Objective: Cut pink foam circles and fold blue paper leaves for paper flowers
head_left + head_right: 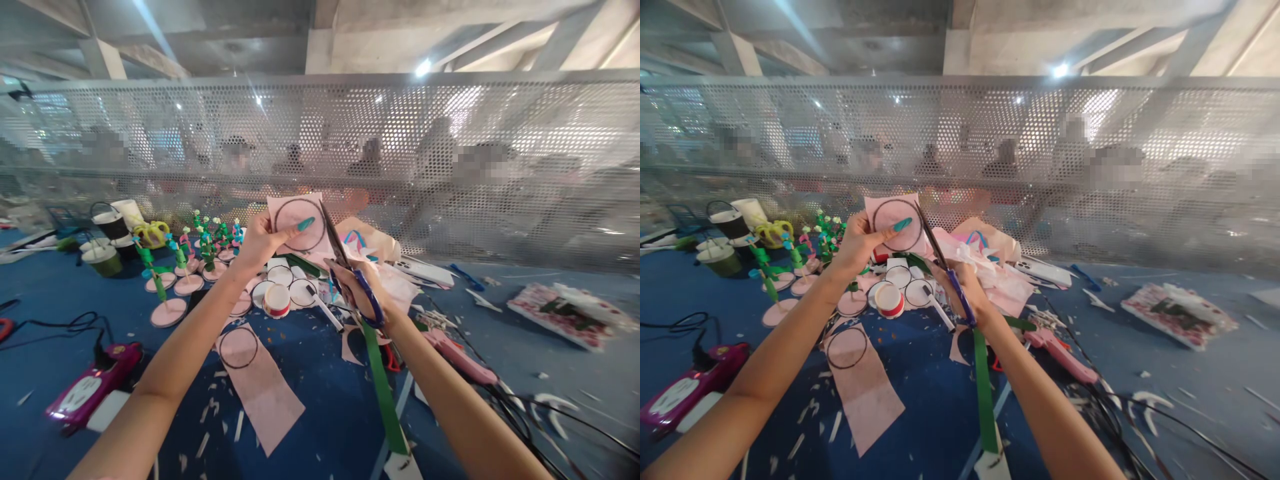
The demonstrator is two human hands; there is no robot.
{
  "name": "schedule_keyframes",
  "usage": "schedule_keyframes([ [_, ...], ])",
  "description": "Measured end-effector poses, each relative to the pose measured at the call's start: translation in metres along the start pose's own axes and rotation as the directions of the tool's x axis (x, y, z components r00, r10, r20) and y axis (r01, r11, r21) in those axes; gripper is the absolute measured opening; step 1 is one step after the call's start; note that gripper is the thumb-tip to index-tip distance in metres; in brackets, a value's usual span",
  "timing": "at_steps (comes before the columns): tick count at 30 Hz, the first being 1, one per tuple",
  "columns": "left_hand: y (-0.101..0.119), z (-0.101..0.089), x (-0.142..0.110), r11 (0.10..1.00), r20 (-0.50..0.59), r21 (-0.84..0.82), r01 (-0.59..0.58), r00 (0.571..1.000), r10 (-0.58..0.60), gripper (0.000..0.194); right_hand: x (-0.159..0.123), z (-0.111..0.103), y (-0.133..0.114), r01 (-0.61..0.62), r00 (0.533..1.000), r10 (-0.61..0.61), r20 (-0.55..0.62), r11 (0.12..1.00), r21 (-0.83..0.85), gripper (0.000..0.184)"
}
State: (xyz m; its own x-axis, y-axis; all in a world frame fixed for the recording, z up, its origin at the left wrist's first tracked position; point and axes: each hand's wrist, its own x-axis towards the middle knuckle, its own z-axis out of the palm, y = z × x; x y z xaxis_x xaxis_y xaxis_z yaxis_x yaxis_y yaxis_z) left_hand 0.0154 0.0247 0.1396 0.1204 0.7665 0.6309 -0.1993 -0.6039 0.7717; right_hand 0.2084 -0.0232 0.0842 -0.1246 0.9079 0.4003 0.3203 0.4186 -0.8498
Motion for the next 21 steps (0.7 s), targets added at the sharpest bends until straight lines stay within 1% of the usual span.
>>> schedule_keyframes([
  [3,-0.0001,0.0005,0.0001,1.0,-0.003,-0.01,-0.003,1.0,0.003,0.033,-0.0005,0.0006,-0.0035,-0.028,1.0,0.028,0.002,1.0,0.002,0.044],
  [9,0.0003,0.0003,0.0002,1.0,-0.031,-0.021,-0.008,0.999,0.007,0.036,0.0006,-0.0006,-0.0048,-0.004,1.0,0.005,0.025,1.0,-0.019,0.046],
  [13,0.0005,0.0004,0.0005,1.0,-0.025,-0.017,-0.009,1.0,0.009,0.036,0.0008,-0.0005,-0.0041,0.008,1.0,-0.008,0.011,1.0,-0.026,0.043],
  [17,0.0002,0.0005,0.0006,1.0,-0.026,-0.021,-0.009,1.0,0.009,0.034,0.0006,-0.0004,-0.0046,-0.005,1.0,0.004,-0.02,0.999,-0.054,0.038],
  [21,-0.0011,-0.0004,0.0009,1.0,-0.03,-0.011,-0.011,0.999,0.011,0.034,0.0015,-0.0018,-0.0043,0.013,1.0,-0.014,-0.011,0.996,-0.083,0.04],
])
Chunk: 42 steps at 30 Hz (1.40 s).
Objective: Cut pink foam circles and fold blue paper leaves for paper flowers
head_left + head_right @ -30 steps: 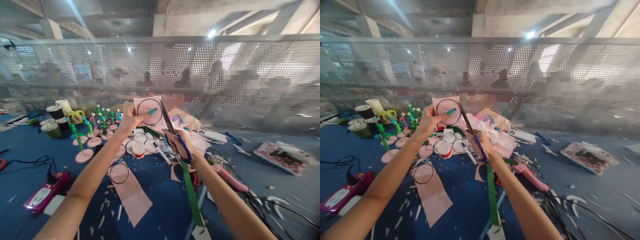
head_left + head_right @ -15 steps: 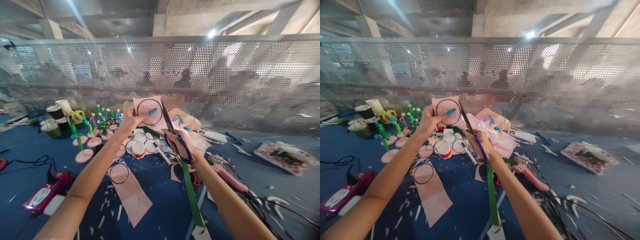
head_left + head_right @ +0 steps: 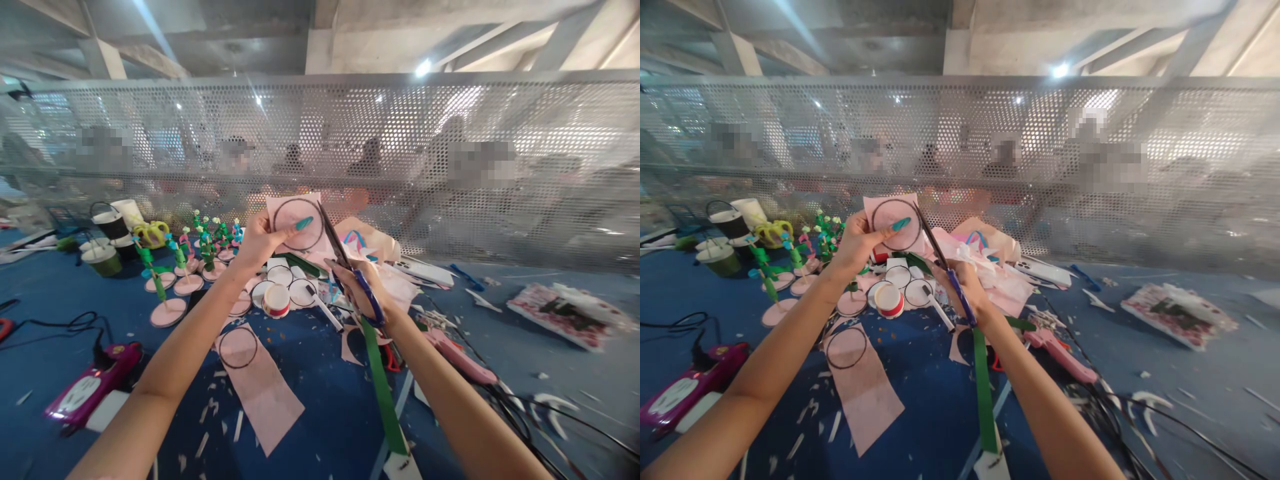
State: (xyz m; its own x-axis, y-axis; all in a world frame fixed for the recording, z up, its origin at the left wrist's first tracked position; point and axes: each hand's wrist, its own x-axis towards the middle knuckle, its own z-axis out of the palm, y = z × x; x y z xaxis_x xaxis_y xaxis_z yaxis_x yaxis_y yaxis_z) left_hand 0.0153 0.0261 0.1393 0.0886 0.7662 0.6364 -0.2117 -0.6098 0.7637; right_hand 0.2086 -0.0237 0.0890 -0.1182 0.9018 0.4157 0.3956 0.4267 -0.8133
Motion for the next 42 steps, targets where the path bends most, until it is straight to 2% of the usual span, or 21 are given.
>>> schedule_keyframes([
  [10,-0.002,0.0,0.001,0.999,-0.011,-0.025,0.025,1.0,-0.026,0.036,0.002,0.0,0.002,0.027,1.0,-0.027,0.009,1.0,-0.014,0.042],
  [14,0.002,0.0,0.0,1.0,-0.018,0.018,0.021,1.0,-0.02,0.033,0.003,-0.001,0.003,0.05,0.999,-0.048,0.025,0.997,-0.054,0.043],
  [18,0.006,0.0,-0.001,0.999,-0.025,0.051,0.012,1.0,-0.011,0.028,0.004,-0.002,0.005,0.06,0.998,-0.057,0.037,0.995,-0.084,0.038],
  [28,0.0,-0.004,0.001,0.998,-0.022,0.054,0.02,1.0,-0.019,0.027,0.0,0.0,-0.003,0.018,0.999,-0.016,0.044,0.998,-0.053,0.041],
  [34,0.005,-0.004,0.0,0.999,-0.01,0.026,0.023,1.0,-0.023,0.03,0.002,-0.003,-0.005,0.079,0.996,-0.074,0.046,0.989,-0.124,0.043],
  [39,0.005,-0.003,0.001,0.999,-0.021,0.036,0.029,0.999,-0.028,0.029,0.002,-0.003,-0.006,0.062,0.997,-0.054,0.055,0.988,-0.145,0.039],
  [42,0.002,-0.004,0.001,0.999,-0.008,0.03,0.038,0.999,-0.037,0.028,0.002,-0.003,-0.005,0.094,0.994,-0.086,0.062,0.986,-0.14,0.038],
])
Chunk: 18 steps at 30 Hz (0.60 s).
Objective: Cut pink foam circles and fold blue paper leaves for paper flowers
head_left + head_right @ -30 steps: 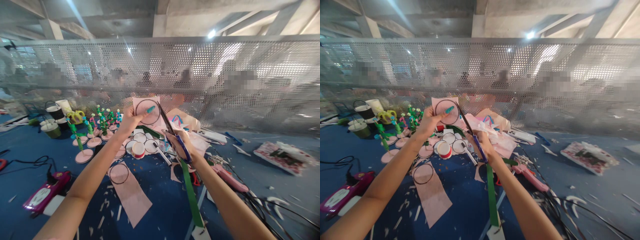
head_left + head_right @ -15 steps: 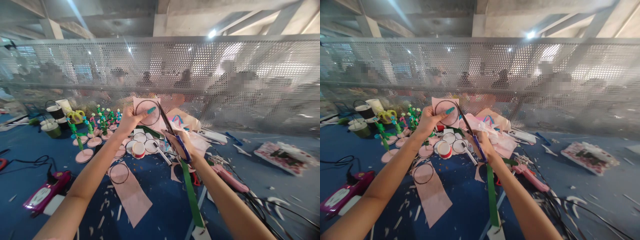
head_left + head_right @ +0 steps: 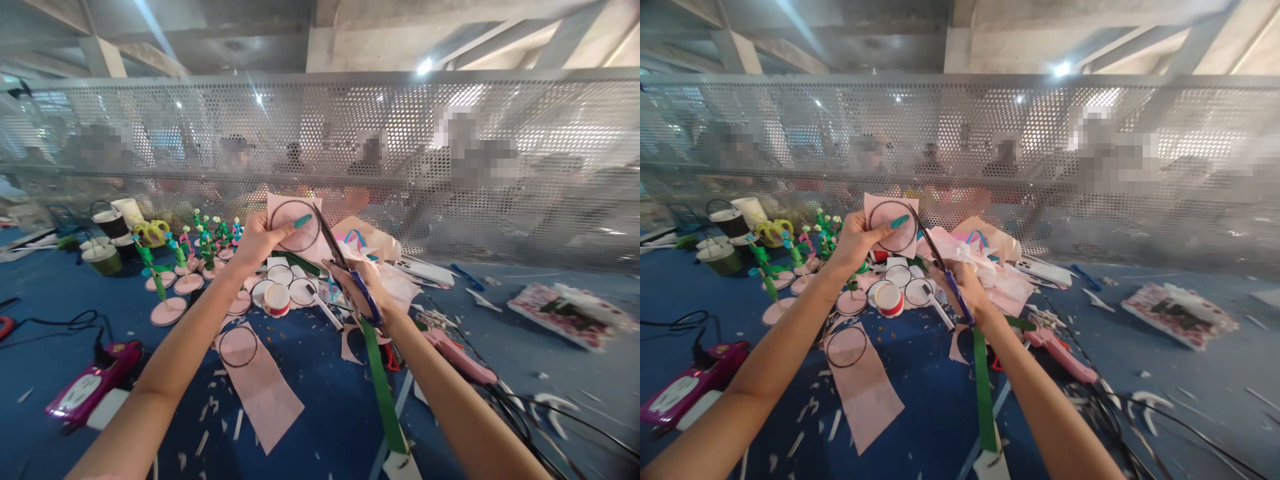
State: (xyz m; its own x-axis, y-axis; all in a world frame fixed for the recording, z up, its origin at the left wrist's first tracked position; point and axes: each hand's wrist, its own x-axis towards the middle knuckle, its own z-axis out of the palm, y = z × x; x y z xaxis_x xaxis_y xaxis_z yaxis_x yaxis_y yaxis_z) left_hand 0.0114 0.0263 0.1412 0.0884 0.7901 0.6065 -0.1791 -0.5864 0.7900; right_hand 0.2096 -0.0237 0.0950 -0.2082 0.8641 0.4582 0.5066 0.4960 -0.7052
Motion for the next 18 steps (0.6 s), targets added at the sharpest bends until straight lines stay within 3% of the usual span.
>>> schedule_keyframes([
  [18,0.0008,0.0061,-0.0012,0.998,-0.009,-0.051,-0.037,0.999,0.036,0.028,0.0008,0.0033,0.0052,-0.017,0.999,0.017,-0.032,1.0,0.014,0.044],
])
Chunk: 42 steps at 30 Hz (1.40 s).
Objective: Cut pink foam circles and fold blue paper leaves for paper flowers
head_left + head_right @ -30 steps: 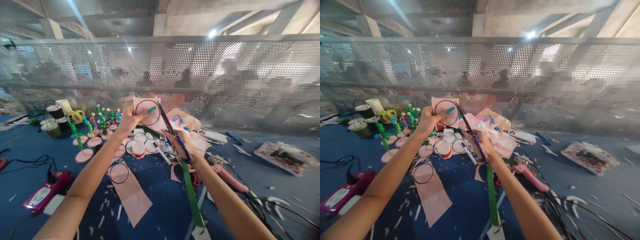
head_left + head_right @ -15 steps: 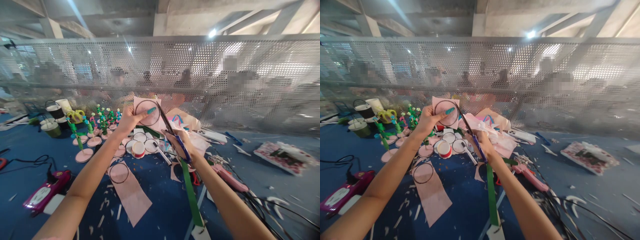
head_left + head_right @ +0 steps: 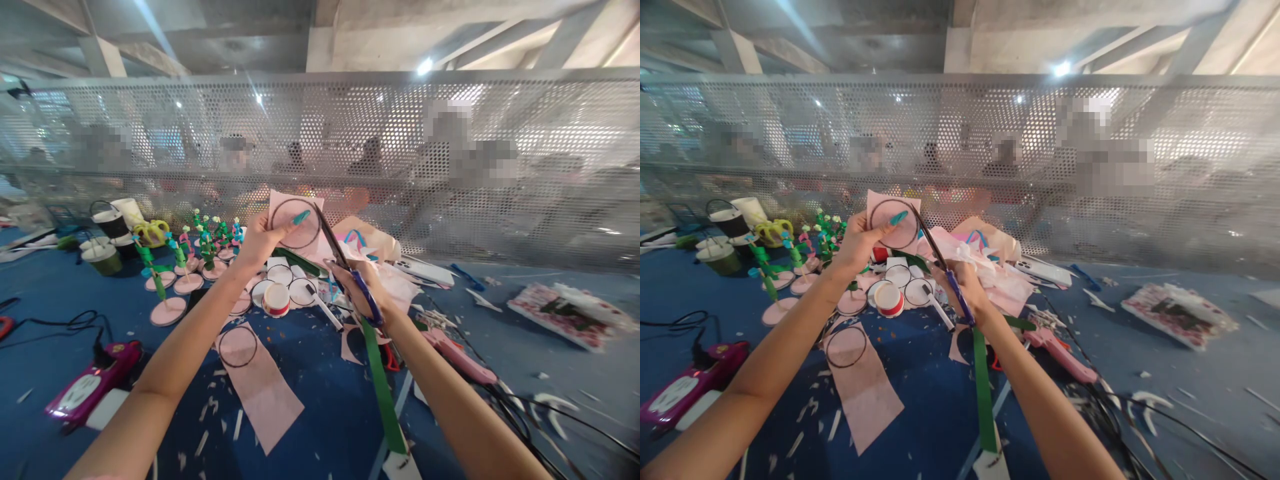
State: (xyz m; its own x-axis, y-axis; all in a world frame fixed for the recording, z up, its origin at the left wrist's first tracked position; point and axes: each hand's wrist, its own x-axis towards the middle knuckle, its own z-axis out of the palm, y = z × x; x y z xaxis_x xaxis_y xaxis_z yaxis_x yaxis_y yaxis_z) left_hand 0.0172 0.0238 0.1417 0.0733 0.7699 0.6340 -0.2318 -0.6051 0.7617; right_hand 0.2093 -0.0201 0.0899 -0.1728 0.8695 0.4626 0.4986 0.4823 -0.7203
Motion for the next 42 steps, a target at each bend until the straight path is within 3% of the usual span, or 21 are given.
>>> schedule_keyframes([
  [12,-0.002,-0.008,0.004,0.998,-0.038,0.049,0.037,0.999,-0.035,0.029,0.001,-0.002,-0.004,0.061,0.998,-0.061,-0.006,0.996,-0.064,0.043],
  [17,-0.002,-0.009,0.004,0.997,0.007,0.049,0.056,0.998,-0.056,0.028,0.0,-0.001,-0.003,0.0,0.999,0.0,0.037,1.0,-0.01,0.037],
  [22,0.0,-0.009,0.004,0.996,-0.001,0.063,0.065,0.998,-0.065,0.03,0.001,-0.003,-0.004,0.042,0.999,-0.041,0.031,0.999,-0.033,0.04],
  [28,0.002,-0.009,0.004,0.995,0.035,0.074,0.065,0.997,-0.068,0.033,-0.001,-0.002,-0.003,-0.045,0.997,0.045,0.063,0.999,0.007,0.036],
  [38,-0.001,-0.011,0.005,0.996,0.062,0.079,0.051,0.996,-0.056,0.034,0.003,-0.003,0.001,0.056,0.998,-0.055,0.03,0.997,-0.044,0.038],
  [42,-0.003,-0.013,0.005,0.995,0.048,0.079,0.067,0.996,-0.071,0.031,0.003,-0.004,-0.001,0.044,0.999,-0.043,0.028,0.998,-0.054,0.04],
])
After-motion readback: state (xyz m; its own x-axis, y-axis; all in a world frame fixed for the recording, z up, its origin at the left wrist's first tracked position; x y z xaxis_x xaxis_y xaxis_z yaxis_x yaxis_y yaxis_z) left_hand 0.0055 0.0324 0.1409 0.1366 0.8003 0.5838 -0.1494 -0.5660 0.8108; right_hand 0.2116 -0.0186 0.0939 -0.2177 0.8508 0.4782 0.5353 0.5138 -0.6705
